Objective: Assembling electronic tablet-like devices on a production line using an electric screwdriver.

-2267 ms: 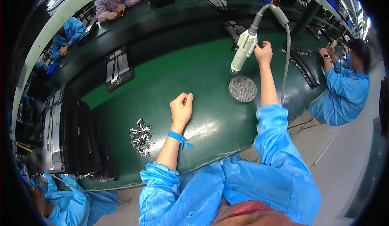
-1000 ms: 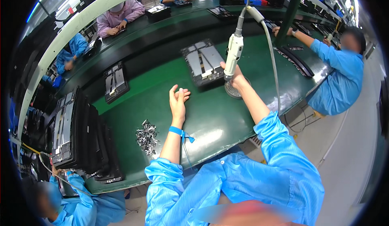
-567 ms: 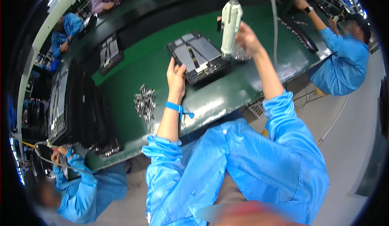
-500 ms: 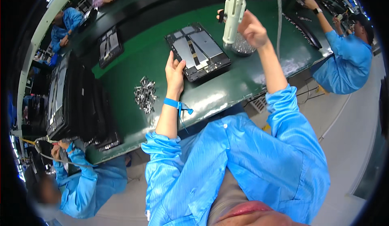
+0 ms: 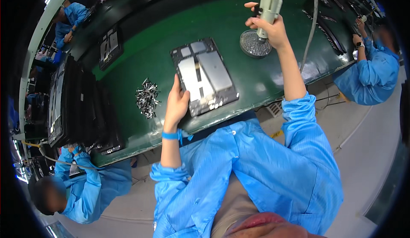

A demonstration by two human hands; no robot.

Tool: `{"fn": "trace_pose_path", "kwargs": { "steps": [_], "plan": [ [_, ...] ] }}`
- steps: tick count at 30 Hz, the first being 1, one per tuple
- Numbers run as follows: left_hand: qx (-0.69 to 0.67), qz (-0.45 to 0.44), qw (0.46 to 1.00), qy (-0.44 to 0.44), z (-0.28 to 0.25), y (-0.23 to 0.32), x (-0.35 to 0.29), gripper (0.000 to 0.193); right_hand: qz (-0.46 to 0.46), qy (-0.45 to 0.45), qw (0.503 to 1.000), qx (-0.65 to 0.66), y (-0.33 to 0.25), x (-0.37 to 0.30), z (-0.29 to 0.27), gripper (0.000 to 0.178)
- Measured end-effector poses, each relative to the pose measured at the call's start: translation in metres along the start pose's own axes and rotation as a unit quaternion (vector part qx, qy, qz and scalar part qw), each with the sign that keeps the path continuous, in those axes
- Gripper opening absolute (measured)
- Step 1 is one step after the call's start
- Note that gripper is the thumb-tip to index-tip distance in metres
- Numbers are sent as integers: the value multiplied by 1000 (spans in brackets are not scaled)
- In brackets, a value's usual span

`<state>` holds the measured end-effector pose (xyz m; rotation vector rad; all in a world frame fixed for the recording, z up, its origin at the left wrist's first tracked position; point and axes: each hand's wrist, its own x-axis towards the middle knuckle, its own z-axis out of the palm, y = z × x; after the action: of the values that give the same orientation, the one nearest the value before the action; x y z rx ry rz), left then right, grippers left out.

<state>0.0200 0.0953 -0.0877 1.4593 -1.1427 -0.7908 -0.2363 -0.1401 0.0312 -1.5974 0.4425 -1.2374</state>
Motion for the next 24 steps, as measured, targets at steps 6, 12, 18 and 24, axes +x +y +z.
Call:
{"fn": "trace_pose_path", "kwargs": {
  "steps": [6, 12, 18, 24],
  "plan": [
    [510, -76, 856, -45, -2, 77, -15, 51, -4, -19, 999, -30, 31, -3, -40, 32],
    [417, 221, 873, -122, 99, 113, 50, 39, -85, -19, 996, -11, 40, -6, -23, 38],
    [456, 316, 814, -169, 164, 66, 108, 20, -28, -75, 980, -185, 11, -2, -23, 44],
    [438, 316, 830, -140, 144, 61, 84, 10, 33, -116, 992, 22, 7, -1, -16, 50]
  ]
}}
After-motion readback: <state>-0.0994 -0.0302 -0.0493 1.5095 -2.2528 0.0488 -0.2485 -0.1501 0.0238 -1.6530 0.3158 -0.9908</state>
